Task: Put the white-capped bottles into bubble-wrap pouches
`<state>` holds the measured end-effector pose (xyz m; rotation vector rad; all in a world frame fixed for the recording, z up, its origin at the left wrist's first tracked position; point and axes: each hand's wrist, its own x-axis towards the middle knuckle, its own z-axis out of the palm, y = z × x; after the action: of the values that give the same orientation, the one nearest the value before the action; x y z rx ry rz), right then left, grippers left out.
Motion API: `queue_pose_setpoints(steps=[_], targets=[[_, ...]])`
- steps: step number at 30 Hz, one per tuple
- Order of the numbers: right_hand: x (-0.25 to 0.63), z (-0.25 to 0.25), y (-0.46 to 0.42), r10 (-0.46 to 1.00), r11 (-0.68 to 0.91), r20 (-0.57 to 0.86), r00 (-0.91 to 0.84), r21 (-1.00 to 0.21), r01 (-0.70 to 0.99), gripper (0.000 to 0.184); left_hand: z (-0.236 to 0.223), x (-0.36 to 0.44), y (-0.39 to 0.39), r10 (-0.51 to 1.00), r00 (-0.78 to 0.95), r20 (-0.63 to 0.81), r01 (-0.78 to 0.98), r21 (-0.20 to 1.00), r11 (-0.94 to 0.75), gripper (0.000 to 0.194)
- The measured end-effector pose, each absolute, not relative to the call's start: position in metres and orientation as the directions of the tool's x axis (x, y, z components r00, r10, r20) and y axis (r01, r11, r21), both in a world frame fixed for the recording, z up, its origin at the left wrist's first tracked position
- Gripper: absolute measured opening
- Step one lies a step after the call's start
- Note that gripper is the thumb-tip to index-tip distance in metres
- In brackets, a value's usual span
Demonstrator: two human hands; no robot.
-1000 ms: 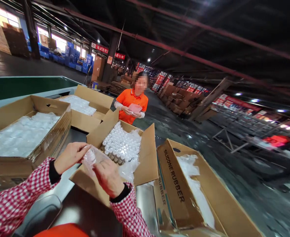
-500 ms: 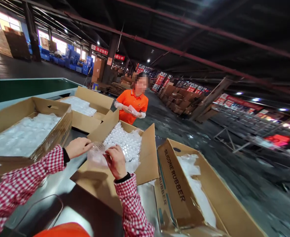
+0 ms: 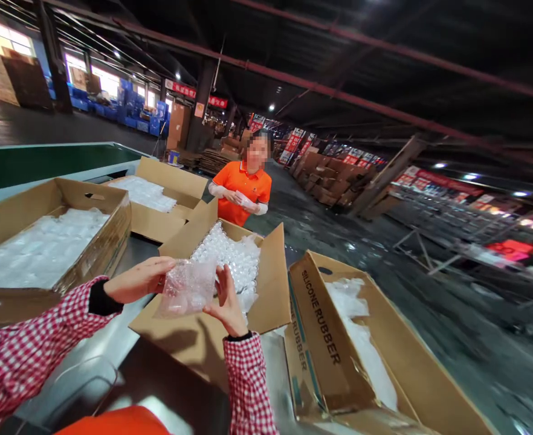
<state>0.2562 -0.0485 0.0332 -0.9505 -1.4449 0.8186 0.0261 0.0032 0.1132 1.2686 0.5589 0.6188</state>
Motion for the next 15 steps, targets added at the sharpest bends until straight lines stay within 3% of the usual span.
queue_pose_setpoints(steps=[3,5,10,15], targets=[[0.242,0.018,-0.049,0.945,0.220,0.209,-0.253,-0.975,0.015,0.093,0.107,0.032,0.007,0.674,0.738,-0.034,-0.186,0.950,0.251,0.042],[0.224,0.004,-0.054,0.947,0.092,0.111,-0.303,-0.993,-0.076,0.078,0.102,0.029,0.009,0.674,0.738,-0.022,-0.221,0.936,0.273,0.040],[0.188,-0.022,-0.064,0.991,-0.027,0.006,-0.136,-0.971,-0.237,0.044,0.089,-0.008,-0.002,0.695,0.719,0.028,-0.289,0.921,0.262,0.043],[0.168,-0.010,-0.072,0.995,-0.053,-0.034,-0.097,-0.978,-0.201,0.036,0.076,-0.044,-0.028,0.533,0.838,0.121,-0.210,0.972,0.110,0.043]])
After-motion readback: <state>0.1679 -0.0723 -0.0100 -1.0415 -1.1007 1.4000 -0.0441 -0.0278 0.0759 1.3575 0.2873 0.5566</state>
